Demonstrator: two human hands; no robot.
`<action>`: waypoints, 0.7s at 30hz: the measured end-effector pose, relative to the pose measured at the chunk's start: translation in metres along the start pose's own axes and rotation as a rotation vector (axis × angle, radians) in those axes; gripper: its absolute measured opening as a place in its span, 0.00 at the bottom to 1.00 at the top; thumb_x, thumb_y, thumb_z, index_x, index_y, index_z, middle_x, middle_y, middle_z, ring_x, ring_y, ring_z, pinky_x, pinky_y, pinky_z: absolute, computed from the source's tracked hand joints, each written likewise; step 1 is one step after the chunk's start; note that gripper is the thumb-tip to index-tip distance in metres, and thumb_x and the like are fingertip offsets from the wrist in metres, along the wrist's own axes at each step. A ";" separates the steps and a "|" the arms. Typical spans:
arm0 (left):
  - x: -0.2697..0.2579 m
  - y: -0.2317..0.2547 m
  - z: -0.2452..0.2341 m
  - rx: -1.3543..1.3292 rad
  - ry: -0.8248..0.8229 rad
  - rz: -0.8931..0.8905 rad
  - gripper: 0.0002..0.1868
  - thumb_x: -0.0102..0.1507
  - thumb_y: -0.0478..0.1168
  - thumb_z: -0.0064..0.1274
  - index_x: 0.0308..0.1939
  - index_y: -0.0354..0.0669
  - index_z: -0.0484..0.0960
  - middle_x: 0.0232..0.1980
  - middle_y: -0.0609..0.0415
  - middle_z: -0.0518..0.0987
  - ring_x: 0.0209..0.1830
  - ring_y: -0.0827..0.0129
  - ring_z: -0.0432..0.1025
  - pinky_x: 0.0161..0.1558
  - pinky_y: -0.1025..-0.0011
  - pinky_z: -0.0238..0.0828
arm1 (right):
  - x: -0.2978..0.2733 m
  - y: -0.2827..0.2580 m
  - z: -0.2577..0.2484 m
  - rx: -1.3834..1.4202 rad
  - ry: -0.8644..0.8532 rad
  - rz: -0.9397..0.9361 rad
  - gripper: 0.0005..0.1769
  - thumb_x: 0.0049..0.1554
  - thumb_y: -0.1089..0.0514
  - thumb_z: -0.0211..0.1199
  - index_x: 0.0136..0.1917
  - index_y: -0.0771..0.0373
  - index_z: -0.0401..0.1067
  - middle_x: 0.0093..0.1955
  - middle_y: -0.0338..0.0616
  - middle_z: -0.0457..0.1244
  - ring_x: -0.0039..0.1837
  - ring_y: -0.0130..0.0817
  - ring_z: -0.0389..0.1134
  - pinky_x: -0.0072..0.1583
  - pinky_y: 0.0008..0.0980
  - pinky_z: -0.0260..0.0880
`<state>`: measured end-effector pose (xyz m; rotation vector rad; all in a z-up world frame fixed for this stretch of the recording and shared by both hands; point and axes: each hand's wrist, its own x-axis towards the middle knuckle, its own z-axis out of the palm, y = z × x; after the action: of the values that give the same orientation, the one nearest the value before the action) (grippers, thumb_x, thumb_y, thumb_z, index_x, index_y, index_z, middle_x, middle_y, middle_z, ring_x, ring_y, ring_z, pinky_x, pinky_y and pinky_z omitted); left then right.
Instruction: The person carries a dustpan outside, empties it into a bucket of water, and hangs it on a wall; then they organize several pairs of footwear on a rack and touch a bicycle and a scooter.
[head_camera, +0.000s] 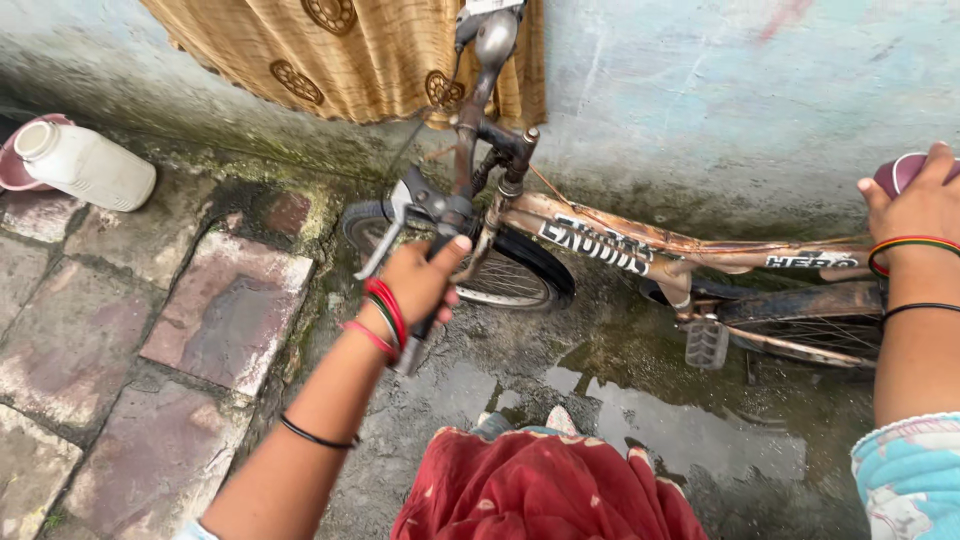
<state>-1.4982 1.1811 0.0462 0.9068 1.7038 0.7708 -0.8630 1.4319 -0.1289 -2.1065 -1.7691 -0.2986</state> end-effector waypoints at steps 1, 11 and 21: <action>0.001 -0.006 0.010 -0.049 0.008 0.020 0.29 0.64 0.61 0.53 0.43 0.34 0.75 0.21 0.54 0.74 0.12 0.70 0.69 0.14 0.69 0.67 | 0.002 0.000 0.000 -0.001 -0.024 0.002 0.47 0.65 0.38 0.71 0.81 0.66 0.52 0.74 0.72 0.53 0.69 0.69 0.62 0.65 0.59 0.68; -0.021 -0.026 0.128 -0.496 0.157 0.060 0.19 0.65 0.52 0.55 0.41 0.39 0.71 0.19 0.54 0.73 0.09 0.69 0.68 0.12 0.69 0.64 | 0.001 -0.029 -0.025 -0.154 0.048 -0.065 0.49 0.61 0.26 0.66 0.79 0.61 0.57 0.81 0.76 0.43 0.78 0.72 0.52 0.70 0.56 0.61; -0.004 -0.031 0.132 -0.603 0.098 0.118 0.17 0.60 0.35 0.61 0.42 0.38 0.66 0.22 0.53 0.73 0.11 0.70 0.67 0.12 0.69 0.63 | 0.004 -0.047 -0.022 0.010 0.008 0.054 0.49 0.61 0.35 0.72 0.81 0.63 0.53 0.72 0.74 0.55 0.63 0.71 0.66 0.58 0.59 0.71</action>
<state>-1.3778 1.1714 -0.0147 0.5535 1.3793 1.3338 -0.9066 1.4337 -0.1008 -2.1387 -1.7024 -0.2823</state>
